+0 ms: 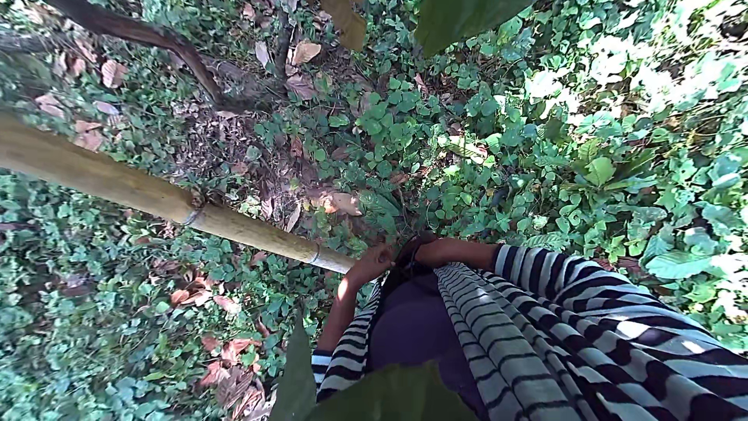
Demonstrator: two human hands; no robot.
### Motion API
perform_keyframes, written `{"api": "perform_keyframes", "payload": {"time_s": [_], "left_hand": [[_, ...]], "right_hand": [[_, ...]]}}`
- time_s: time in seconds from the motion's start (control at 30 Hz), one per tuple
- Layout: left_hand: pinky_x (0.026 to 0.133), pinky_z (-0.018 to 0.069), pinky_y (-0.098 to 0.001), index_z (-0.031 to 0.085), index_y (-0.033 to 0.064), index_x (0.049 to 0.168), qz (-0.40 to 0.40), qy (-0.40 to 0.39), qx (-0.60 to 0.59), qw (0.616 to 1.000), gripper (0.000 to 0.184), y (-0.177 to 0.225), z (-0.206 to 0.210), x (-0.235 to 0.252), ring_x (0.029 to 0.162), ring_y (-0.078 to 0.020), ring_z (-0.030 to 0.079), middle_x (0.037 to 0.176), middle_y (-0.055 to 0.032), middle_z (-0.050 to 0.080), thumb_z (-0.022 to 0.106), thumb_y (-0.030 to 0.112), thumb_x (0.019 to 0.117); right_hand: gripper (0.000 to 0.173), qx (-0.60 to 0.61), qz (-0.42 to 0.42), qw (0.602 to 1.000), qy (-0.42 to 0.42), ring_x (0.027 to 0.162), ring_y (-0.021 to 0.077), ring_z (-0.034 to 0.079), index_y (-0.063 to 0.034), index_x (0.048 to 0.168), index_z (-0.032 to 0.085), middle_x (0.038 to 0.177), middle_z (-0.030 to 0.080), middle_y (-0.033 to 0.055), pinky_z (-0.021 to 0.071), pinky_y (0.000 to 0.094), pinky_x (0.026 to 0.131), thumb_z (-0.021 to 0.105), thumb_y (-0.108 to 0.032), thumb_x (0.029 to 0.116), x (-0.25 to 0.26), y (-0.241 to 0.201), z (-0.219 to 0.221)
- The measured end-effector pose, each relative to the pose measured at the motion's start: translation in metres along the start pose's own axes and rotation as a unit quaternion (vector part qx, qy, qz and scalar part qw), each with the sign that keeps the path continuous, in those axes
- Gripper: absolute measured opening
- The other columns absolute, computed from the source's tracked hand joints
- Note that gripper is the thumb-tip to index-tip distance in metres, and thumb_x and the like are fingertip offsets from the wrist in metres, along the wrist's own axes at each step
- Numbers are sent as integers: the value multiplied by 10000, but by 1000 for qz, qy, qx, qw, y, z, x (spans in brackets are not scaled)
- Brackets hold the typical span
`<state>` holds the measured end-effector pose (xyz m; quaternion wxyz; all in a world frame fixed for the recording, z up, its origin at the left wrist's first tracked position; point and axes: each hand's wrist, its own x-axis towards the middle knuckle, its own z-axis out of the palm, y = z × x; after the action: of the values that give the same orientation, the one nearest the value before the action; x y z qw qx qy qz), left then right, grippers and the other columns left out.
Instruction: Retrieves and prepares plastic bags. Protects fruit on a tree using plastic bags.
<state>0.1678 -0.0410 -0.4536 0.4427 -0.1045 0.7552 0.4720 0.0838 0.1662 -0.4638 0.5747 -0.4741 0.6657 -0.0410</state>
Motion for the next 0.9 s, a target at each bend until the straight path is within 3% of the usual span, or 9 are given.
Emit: {"api": "perform_keyframes", "payload": {"time_s": [0.2,0.33,0.4,0.57,0.7,0.9], "left_hand": [[904,511,-322,495,-68,1338,-6,-40,-66,997,417,-10,4,-2,999,-148,599,1196,-159,584,593,31,945],[835,531,-326,415,-42,1415,-17,-40,-69,997,612,-16,11,2,896,-144,612,1123,-144,602,715,93,899],[795,518,-320,452,-46,1374,-26,-17,-52,998,543,-19,17,8,817,-122,593,1000,-107,620,702,99,914],[823,503,-366,623,-50,1178,-39,66,-28,997,247,-14,18,12,847,-152,599,971,-118,653,598,104,987],[837,517,-370,646,-60,1142,-30,132,-85,987,221,-13,16,8,851,-158,621,956,-136,673,617,95,988],[751,526,-329,650,-36,1092,0,196,-140,971,159,-6,14,5,738,-117,606,841,-85,655,653,70,974]], "right_hand": [[265,26,25,999,29,1215,510,577,169,1202,601,1243,611,351,439,667,996,475,3,1038,0,-4,5],[280,44,61,995,64,1209,521,582,149,1222,604,1256,612,349,448,680,989,455,-15,1051,12,0,16],[297,45,72,993,81,1218,525,577,122,1248,609,1280,608,341,447,704,970,448,-39,1057,21,4,23],[297,38,76,989,124,1235,493,577,72,1258,631,1284,621,305,446,688,993,463,-73,1061,19,9,21],[277,55,58,988,129,1198,501,598,88,1252,630,1249,636,316,449,682,990,507,-44,1042,4,8,13],[283,95,59,986,124,1161,468,627,78,1251,609,1221,642,299,488,637,961,503,-93,1051,4,1,4]]}}
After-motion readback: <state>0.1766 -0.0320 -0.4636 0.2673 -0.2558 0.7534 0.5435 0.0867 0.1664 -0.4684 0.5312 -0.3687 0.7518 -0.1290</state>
